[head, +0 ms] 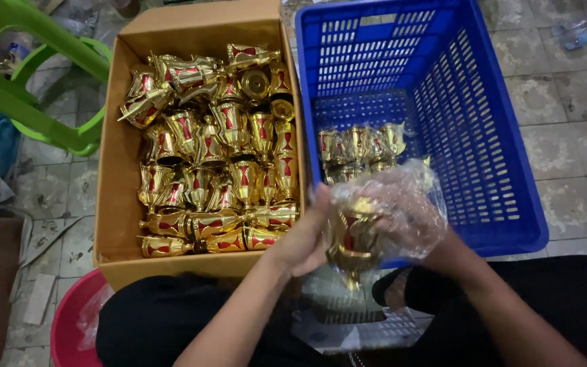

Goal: The person repeatedly picks small gold trophies from a cardboard box, places them into clear plastic bags, ties the bags shut, and sets the packaged trophies into a blue basket. The process is repeated multiple times.

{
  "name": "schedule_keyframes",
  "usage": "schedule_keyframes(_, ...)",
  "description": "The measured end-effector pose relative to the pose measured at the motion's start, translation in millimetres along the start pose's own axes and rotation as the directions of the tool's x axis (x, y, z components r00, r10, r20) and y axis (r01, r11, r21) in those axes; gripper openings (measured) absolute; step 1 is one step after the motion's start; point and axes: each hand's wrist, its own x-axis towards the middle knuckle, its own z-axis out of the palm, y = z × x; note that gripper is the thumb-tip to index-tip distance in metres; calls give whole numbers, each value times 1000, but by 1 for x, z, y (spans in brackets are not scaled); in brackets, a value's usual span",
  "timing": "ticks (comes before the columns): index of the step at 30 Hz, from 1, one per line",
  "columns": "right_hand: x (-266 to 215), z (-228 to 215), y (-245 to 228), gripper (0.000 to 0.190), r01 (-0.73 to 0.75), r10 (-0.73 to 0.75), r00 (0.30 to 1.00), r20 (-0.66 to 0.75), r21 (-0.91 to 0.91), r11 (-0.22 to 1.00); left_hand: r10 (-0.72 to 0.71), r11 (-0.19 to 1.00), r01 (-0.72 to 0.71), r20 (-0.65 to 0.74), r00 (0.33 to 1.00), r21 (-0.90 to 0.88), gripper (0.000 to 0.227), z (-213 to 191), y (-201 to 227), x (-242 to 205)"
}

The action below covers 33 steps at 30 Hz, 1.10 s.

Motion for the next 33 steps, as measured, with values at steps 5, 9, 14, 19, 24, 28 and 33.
schedule_keyframes(5,-27,8,37,60,311,-306,948,87,-454,835,-79,995,94,-409,909,17,77,-35,-46,4)
schedule_keyframes(9,-18,6,11,34,69,-55,996,70,-210,975,-102,949,252,-571,814,189,79,-20,-26,6)
schedule_keyframes(14,3,0,-31,43,-152,152,988,-31,15,988,16,965,136,-568,823,224,50,-10,-18,11)
schedule_keyframes(19,14,-1,-61,60,-386,426,903,-50,337,859,70,996,-22,-597,799,88,69,3,9,7)
schedule_keyframes(24,13,-16,-43,30,-177,161,984,-82,-266,948,127,974,-218,-637,760,-66,32,-45,-11,-9)
schedule_keyframes(28,7,-38,-33,17,-254,277,909,-311,111,961,98,991,-131,-676,730,3,45,-22,7,0)
schedule_keyframes(33,28,7,-66,88,-517,652,755,-72,547,659,286,934,-358,-579,764,-10,91,-20,-2,6)
